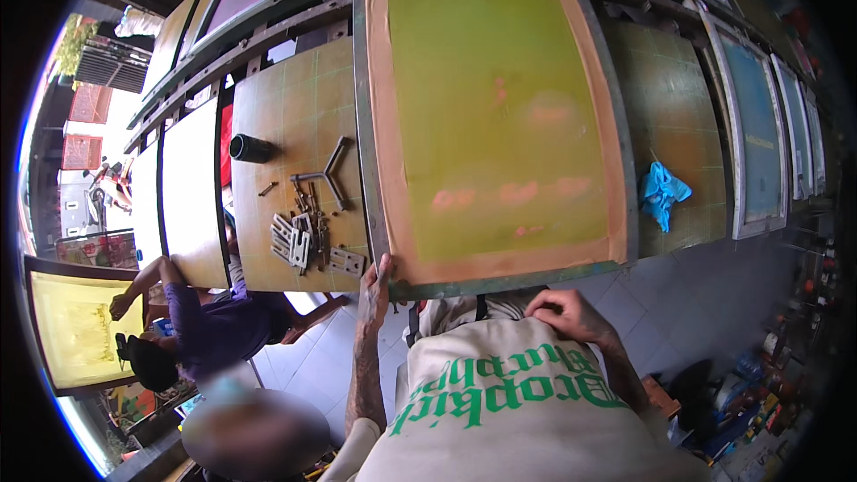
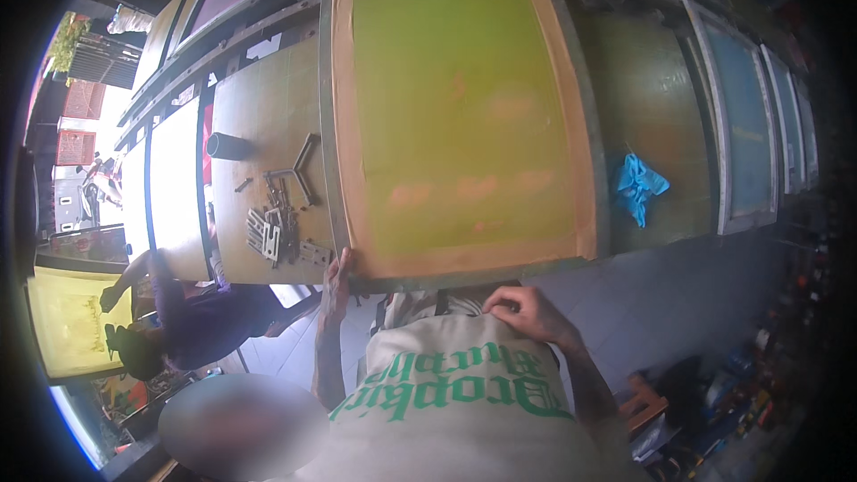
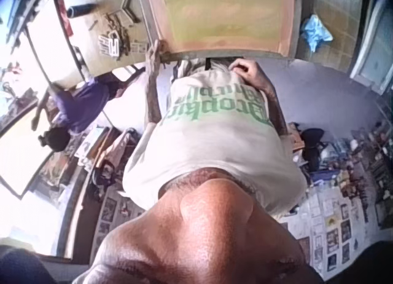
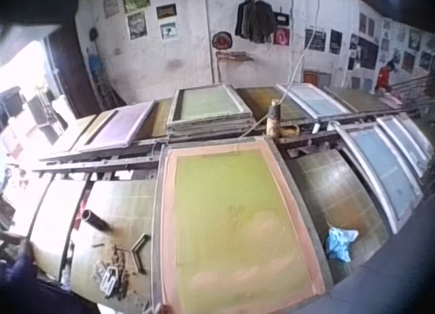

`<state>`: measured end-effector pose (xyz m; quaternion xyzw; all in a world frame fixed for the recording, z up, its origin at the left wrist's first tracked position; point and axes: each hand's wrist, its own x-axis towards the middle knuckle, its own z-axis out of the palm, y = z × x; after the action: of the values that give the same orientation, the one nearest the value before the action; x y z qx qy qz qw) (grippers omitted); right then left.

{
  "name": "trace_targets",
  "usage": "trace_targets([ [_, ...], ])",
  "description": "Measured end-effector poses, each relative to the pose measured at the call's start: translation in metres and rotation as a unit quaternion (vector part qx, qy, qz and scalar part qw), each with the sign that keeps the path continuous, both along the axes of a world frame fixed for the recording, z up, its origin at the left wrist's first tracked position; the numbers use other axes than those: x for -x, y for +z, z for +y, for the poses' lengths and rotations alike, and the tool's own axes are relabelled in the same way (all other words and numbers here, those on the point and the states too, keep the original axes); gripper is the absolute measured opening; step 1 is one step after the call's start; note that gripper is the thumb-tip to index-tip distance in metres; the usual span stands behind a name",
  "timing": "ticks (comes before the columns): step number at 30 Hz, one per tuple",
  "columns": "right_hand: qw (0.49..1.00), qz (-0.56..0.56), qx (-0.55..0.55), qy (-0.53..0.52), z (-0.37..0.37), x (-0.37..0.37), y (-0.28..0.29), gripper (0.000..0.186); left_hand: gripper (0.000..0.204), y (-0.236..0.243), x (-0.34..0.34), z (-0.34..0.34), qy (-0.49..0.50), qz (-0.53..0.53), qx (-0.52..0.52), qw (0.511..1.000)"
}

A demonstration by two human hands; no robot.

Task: The person uses a small pointed tool to scrape and clean the edges of a screen printing frame. They then remove a strip of masking tape from the frame's edge and place it on the table. The person repeats this process on another frame, cleaning the edges and removing tape.

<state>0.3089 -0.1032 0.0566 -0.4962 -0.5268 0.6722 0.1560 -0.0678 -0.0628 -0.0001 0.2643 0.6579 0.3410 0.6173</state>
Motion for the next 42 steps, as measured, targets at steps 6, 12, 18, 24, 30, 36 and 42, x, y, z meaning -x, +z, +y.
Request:
trace_targets([
  [6,0.979,-0.079,-0.158,0.104,-0.011,0.043,-0.027,0.018,0.041,0.056,0.003,0.029,0.040,0.049,-0.041,0.997],
  [12,0.942,-0.189,-0.277,0.020,0.009,0.071,-0.086,0.031,0.041,0.100,0.010,0.040,0.009,0.050,-0.003,0.999],
  [18,0.724,-0.361,-0.587,-0.025,0.006,0.092,-0.155,0.029,0.043,0.137,0.023,0.052,-0.065,0.029,-0.044,0.996],
  [24,0.663,-0.371,-0.643,-0.103,0.019,0.112,-0.148,0.018,0.046,0.157,0.021,0.056,-0.096,0.092,-0.037,0.991],
  [30,0.879,-0.275,-0.390,-0.011,0.040,0.117,-0.122,0.019,0.052,0.111,0.035,0.055,-0.143,0.069,-0.064,0.985],
  [36,0.840,-0.304,-0.448,-0.033,-0.015,0.104,-0.148,0.018,0.052,0.086,0.024,0.047,-0.159,0.072,-0.115,0.978],
  [42,0.939,-0.030,-0.129,-0.318,-0.147,-0.027,-0.138,0.020,0.059,0.041,0.022,0.031,-0.104,0.092,-0.041,0.989],
])
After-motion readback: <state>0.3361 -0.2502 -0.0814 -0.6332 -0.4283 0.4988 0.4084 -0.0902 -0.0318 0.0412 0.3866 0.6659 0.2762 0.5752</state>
